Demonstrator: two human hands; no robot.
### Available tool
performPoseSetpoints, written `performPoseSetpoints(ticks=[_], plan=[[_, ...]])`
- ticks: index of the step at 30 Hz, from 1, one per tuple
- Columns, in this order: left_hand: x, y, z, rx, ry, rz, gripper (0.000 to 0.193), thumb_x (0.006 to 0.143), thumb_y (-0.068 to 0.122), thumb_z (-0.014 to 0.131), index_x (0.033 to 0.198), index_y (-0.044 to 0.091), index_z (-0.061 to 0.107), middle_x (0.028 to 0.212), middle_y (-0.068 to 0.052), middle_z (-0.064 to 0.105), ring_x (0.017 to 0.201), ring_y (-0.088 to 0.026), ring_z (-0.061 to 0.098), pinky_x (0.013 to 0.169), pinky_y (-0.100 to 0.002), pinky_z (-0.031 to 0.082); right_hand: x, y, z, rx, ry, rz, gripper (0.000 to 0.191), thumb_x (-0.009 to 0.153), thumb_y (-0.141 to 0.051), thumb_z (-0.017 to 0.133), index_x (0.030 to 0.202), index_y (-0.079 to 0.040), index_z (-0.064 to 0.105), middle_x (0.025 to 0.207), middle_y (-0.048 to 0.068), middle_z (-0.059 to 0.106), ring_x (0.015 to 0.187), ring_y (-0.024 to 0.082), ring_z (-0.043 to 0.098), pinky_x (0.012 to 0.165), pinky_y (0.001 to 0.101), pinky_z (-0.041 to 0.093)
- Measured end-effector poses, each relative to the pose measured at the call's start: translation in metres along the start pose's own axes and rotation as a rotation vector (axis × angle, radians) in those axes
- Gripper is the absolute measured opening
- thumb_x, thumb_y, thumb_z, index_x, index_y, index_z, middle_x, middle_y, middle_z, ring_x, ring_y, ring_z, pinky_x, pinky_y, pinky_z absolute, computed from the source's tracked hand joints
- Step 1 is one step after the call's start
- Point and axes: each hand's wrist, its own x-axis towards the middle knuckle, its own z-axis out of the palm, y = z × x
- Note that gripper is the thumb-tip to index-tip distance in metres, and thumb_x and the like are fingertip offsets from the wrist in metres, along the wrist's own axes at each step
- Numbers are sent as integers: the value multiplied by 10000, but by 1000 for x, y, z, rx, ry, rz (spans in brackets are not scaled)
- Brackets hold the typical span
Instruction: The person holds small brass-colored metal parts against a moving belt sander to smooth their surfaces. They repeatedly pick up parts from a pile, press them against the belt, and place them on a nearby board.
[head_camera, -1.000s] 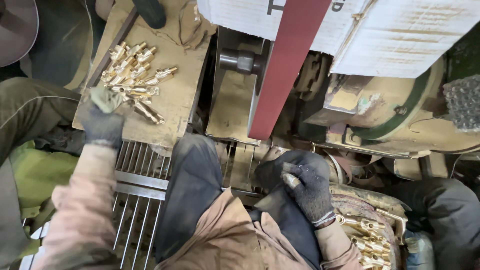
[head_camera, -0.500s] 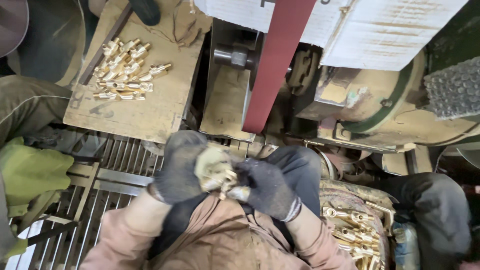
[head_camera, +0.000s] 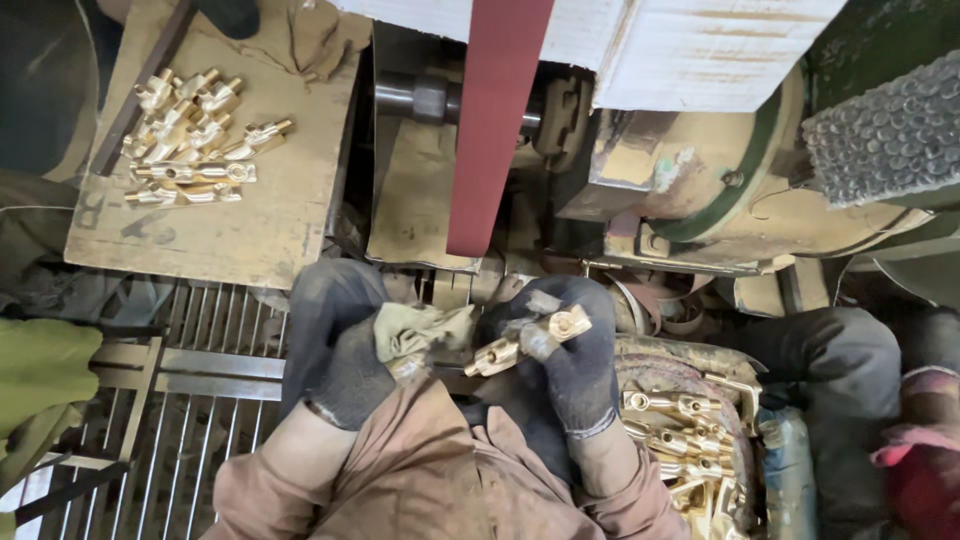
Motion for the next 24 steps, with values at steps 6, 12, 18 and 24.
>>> performPoseSetpoints(ticks=[6, 12, 18, 24], plan=[[-8, -25, 9, -280, 299, -145, 243, 929, 92, 528, 1118, -14, 639, 965, -85, 695, 785, -145, 670, 589, -283, 559, -9, 3, 10, 341, 121, 335, 411, 913, -76, 726, 1269, 36, 554, 944, 199, 723, 654, 192, 635, 565, 296, 515], [-5, -8, 18, 921, 241, 297, 263, 851, -23, 725, 1099, 3, 641, 991, -55, 699, 901, -130, 704, 755, -280, 579, -15, 6, -8, 95, -252, 294, 551, 945, -3, 662, 1462, 85, 493, 1370, 190, 681, 1267, 227, 634, 1106, 354, 462], [9, 13, 13, 775, 187, 277, 297, 849, -11, 732, 1137, 11, 664, 1021, -65, 747, 926, -123, 710, 806, -271, 580, 11, 9, -20, -564, -117, -149, 472, 811, -165, 810, 1227, 2, 660, 1226, 190, 678, 1070, 273, 689, 924, 365, 539], [68, 20, -17, 897, 267, 153, 386, 758, 30, 861, 1115, 10, 716, 953, -60, 783, 813, -125, 710, 698, -289, 588, 43, 39, -28, -844, -108, 157, 366, 789, -270, 858, 1063, -57, 739, 914, 145, 762, 834, 311, 736, 722, 395, 562]])
